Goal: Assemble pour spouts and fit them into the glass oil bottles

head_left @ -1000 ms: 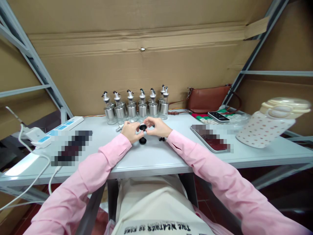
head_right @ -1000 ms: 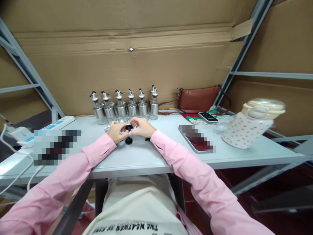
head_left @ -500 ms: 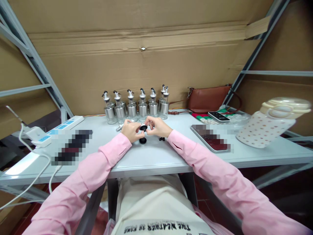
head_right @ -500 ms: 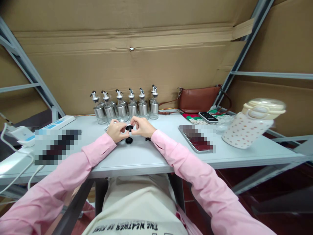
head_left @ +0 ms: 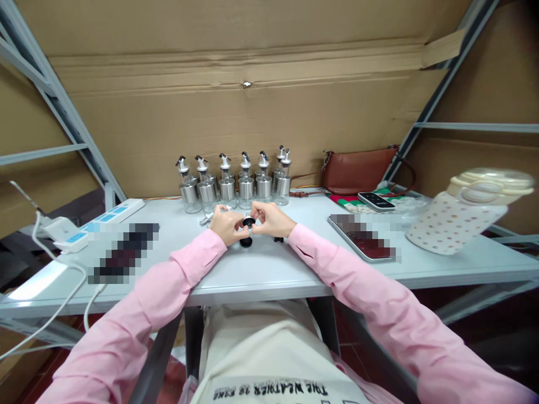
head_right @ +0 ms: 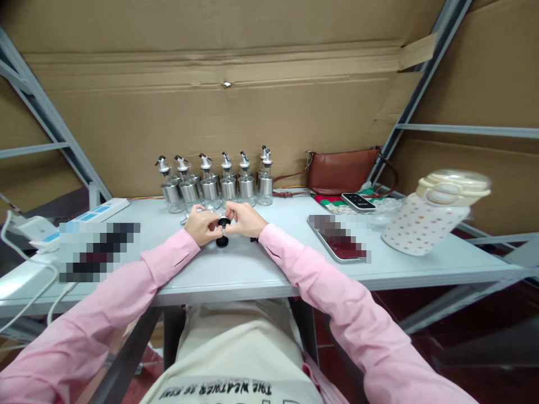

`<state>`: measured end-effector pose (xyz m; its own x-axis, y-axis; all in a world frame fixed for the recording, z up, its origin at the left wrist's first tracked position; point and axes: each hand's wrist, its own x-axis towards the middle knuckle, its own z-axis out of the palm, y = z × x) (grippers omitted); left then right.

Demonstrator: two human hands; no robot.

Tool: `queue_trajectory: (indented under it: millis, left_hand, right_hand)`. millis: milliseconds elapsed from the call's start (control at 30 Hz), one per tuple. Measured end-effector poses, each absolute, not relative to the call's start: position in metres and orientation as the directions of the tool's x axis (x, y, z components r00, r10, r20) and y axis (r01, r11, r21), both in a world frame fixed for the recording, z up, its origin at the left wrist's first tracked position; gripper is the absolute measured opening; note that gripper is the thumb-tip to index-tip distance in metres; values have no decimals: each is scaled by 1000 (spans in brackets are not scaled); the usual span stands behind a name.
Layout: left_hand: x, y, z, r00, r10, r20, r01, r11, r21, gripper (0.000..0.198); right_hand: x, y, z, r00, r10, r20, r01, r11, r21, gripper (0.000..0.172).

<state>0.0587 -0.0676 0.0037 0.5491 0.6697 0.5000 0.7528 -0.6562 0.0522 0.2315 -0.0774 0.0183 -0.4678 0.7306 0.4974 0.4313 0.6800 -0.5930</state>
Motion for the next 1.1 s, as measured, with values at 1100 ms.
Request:
queue_trajectory:
  millis: [1100]
  left_hand:
    - [54, -64, 3, 526, 605, 598, 683, -719, 128, 22]
  right_hand:
    - [242, -61, 13, -430, 798, 423, 190, 537, -822, 27]
